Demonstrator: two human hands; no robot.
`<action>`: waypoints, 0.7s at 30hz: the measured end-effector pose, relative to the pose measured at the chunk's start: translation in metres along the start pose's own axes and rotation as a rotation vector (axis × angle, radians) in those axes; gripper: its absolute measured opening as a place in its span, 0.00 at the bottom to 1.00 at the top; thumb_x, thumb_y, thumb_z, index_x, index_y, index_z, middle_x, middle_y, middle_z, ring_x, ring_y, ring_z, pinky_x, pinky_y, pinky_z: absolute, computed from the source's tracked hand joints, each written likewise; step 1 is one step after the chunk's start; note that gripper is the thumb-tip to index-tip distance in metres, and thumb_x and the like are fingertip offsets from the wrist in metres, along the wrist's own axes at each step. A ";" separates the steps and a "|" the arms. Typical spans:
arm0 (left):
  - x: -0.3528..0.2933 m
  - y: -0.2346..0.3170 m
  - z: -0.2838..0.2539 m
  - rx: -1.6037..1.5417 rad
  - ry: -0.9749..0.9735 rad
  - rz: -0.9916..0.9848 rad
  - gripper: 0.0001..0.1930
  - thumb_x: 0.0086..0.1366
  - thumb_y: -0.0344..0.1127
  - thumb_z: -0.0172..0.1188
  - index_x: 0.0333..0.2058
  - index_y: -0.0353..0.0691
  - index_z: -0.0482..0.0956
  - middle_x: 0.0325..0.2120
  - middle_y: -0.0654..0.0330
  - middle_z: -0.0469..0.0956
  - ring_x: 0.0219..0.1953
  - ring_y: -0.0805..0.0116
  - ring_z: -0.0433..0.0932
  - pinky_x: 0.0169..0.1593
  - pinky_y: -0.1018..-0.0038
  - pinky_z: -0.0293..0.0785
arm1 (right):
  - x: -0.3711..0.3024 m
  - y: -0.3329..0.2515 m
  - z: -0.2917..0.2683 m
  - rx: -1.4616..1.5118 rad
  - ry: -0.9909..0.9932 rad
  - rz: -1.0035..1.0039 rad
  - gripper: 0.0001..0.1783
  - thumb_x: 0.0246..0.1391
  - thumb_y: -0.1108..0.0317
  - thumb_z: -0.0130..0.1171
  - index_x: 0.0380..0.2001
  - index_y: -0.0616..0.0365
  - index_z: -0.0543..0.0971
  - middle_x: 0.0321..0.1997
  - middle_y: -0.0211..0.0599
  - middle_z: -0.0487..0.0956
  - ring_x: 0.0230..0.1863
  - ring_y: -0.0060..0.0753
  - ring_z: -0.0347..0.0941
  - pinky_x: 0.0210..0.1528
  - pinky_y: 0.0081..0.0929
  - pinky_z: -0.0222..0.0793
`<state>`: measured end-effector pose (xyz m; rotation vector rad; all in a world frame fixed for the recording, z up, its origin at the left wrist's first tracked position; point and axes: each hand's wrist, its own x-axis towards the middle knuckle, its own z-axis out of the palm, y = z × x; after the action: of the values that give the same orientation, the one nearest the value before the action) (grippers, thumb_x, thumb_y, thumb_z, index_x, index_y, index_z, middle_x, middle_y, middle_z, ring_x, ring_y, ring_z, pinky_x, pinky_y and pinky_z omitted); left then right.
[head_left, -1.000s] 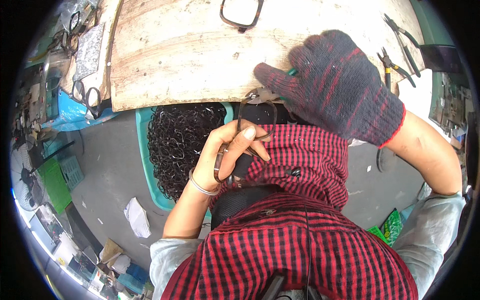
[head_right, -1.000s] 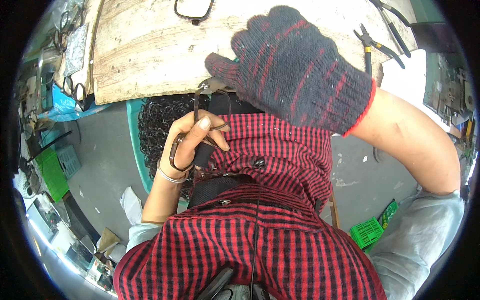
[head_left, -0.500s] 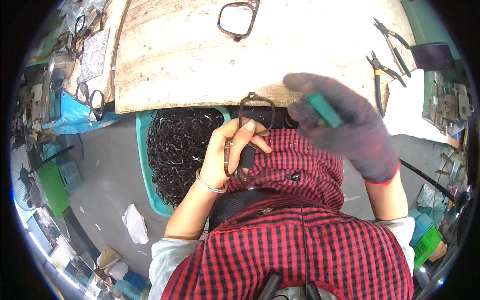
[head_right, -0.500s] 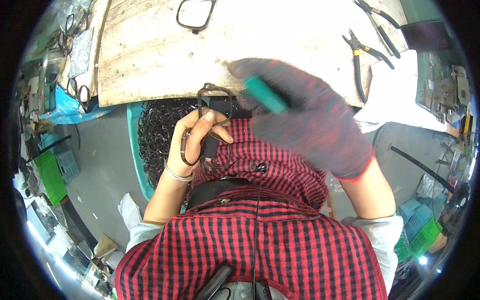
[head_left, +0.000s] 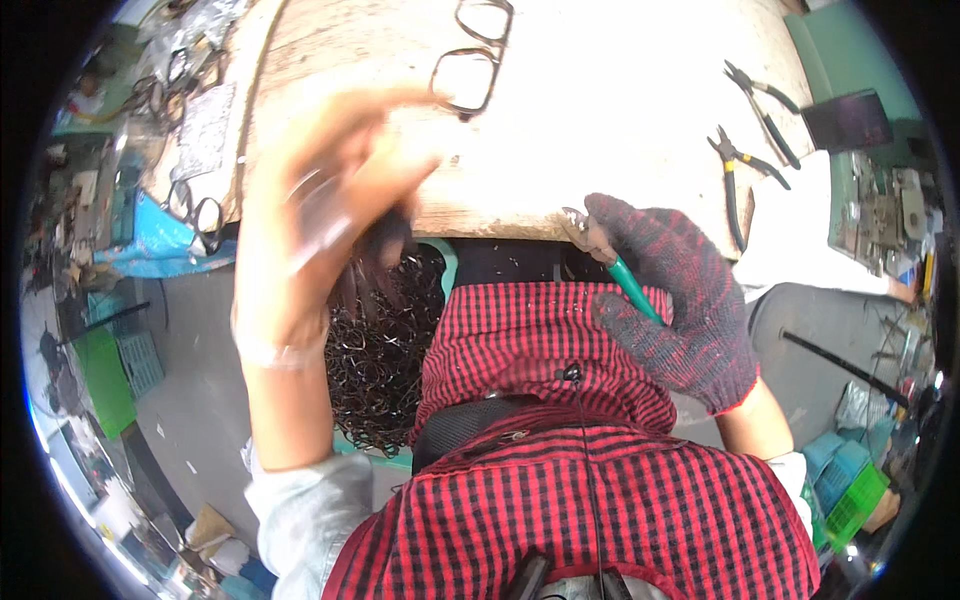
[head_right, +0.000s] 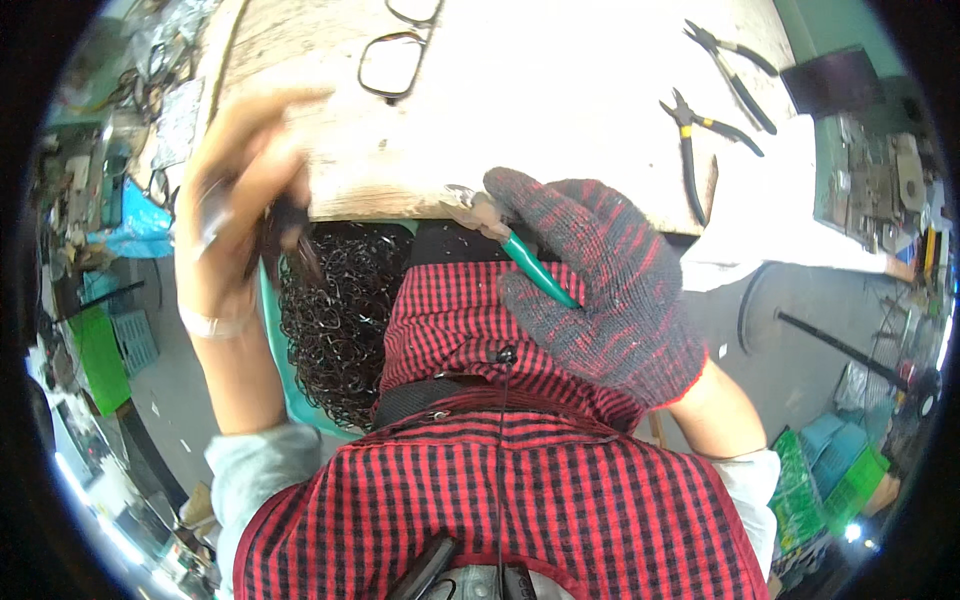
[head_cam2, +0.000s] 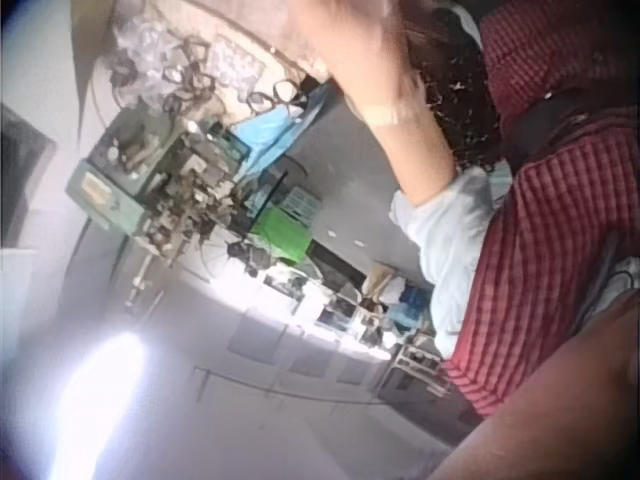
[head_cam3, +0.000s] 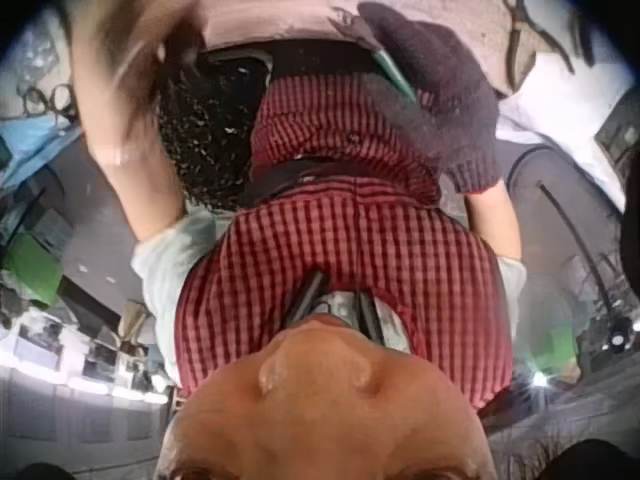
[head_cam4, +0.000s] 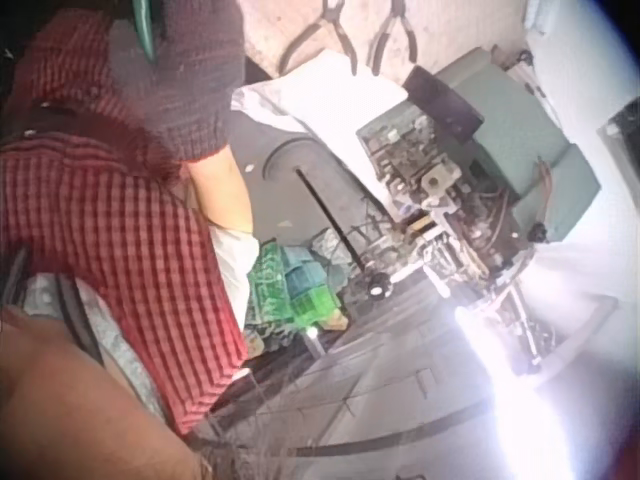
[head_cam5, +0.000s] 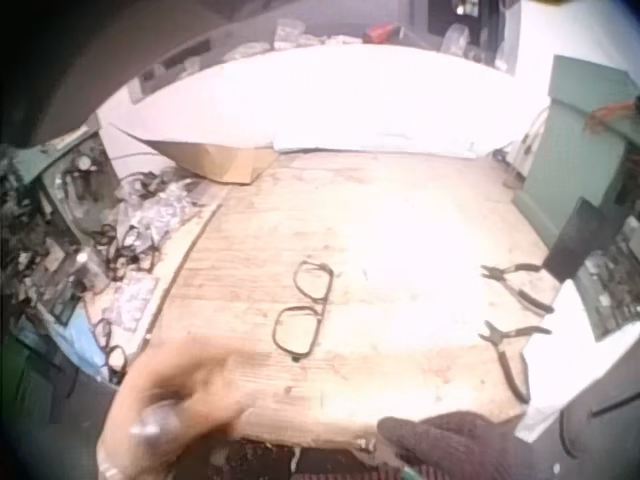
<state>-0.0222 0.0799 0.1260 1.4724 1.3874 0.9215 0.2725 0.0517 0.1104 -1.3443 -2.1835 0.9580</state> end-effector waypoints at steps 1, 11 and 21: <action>0.036 0.004 0.011 0.289 0.003 0.100 0.14 0.69 0.40 0.64 0.44 0.34 0.84 0.25 0.61 0.82 0.24 0.70 0.80 0.31 0.69 0.76 | -0.004 0.006 0.007 0.124 0.020 0.001 0.38 0.49 0.67 0.71 0.66 0.55 0.77 0.47 0.40 0.81 0.46 0.42 0.79 0.51 0.36 0.75; 0.040 -0.009 0.044 0.219 -0.142 0.022 0.15 0.72 0.43 0.65 0.39 0.34 0.85 0.19 0.62 0.80 0.22 0.73 0.79 0.29 0.75 0.71 | -0.030 0.010 0.003 -0.211 0.119 -0.025 0.32 0.51 0.68 0.70 0.62 0.55 0.79 0.49 0.51 0.81 0.47 0.54 0.79 0.50 0.45 0.76; -0.083 -0.075 0.093 -0.429 -0.051 -0.515 0.24 0.78 0.49 0.58 0.29 0.34 0.81 0.10 0.67 0.71 0.12 0.80 0.68 0.20 0.79 0.60 | 0.039 0.020 0.004 -0.617 -0.019 -0.402 0.30 0.51 0.63 0.68 0.60 0.49 0.80 0.51 0.40 0.79 0.53 0.47 0.75 0.58 0.45 0.68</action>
<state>0.0319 -0.0139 0.0286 0.7615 1.3369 0.7757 0.2642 0.0913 0.0921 -1.0410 -2.7422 0.1453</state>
